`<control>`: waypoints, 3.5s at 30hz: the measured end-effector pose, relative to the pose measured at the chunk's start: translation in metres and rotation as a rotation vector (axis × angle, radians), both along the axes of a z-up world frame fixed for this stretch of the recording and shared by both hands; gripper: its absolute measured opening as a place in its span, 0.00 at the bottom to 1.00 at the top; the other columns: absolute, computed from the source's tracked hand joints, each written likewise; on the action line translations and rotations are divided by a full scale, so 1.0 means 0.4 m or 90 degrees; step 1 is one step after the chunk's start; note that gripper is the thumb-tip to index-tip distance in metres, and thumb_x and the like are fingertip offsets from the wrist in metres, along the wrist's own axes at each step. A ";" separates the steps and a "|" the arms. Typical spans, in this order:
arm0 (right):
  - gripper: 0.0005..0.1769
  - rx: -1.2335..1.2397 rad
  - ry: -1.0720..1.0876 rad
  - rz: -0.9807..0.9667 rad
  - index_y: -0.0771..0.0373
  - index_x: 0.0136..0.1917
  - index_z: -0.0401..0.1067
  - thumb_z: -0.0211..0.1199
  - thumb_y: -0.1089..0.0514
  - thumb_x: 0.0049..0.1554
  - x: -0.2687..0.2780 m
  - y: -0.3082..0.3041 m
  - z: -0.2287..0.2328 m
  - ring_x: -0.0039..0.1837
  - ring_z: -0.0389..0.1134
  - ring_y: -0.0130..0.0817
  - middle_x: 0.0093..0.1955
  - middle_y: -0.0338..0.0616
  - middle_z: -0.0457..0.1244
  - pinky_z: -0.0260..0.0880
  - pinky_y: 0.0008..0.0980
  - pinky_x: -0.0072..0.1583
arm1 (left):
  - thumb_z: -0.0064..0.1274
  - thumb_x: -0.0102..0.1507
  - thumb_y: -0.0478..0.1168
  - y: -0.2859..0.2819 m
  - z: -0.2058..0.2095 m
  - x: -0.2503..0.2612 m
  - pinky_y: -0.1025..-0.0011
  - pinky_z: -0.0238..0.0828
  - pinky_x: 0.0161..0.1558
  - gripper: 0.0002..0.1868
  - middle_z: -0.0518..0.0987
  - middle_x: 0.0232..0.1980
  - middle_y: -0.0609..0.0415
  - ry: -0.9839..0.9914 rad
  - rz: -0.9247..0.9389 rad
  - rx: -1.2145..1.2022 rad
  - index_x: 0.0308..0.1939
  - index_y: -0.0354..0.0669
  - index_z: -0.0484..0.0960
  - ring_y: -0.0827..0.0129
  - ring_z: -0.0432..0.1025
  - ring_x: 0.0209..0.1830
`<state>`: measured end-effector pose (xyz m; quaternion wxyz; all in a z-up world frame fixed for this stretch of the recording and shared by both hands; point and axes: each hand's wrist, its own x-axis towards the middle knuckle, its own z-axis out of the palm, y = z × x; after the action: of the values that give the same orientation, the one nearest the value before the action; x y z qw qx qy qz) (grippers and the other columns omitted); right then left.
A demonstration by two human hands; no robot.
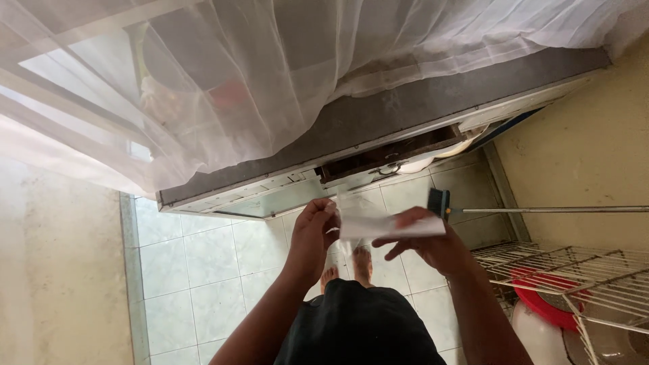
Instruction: Cleaning a table with a cloth and then sweeping the floor with a broom.
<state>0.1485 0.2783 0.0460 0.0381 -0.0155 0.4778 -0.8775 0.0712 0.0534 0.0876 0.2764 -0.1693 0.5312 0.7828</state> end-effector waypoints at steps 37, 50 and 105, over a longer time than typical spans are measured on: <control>0.15 0.574 -0.060 0.026 0.58 0.59 0.74 0.52 0.52 0.65 -0.074 -0.016 0.142 0.41 0.66 0.38 0.43 0.50 0.69 0.68 0.40 0.44 | 0.49 0.68 0.32 -0.035 -0.036 -0.048 0.79 0.73 0.36 0.14 0.79 0.43 0.50 0.176 -0.128 -0.202 0.56 0.37 0.84 0.72 0.73 0.39; 0.43 0.389 -0.144 0.105 0.64 0.77 0.60 0.71 0.67 0.50 -0.104 0.010 0.146 0.48 0.65 0.35 0.57 0.50 0.57 0.72 0.34 0.49 | 0.52 0.67 0.32 -0.011 0.024 -0.067 0.77 0.74 0.32 0.14 0.79 0.44 0.45 0.221 -0.148 -0.151 0.56 0.36 0.81 0.68 0.75 0.38; 0.19 0.699 -0.200 0.149 0.51 0.45 0.78 0.54 0.41 0.64 -0.053 0.061 -0.073 0.41 0.68 0.38 0.35 0.43 0.67 0.67 0.39 0.48 | 0.47 0.69 0.53 0.113 -0.066 -0.077 0.74 0.68 0.33 0.18 0.77 0.32 0.52 0.156 -0.592 -0.113 0.41 0.44 0.82 0.74 0.69 0.29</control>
<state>0.1272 0.3028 0.0167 0.2074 0.0839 0.8465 -0.4830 0.0403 0.0984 0.0614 0.5164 0.1564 0.6440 0.5423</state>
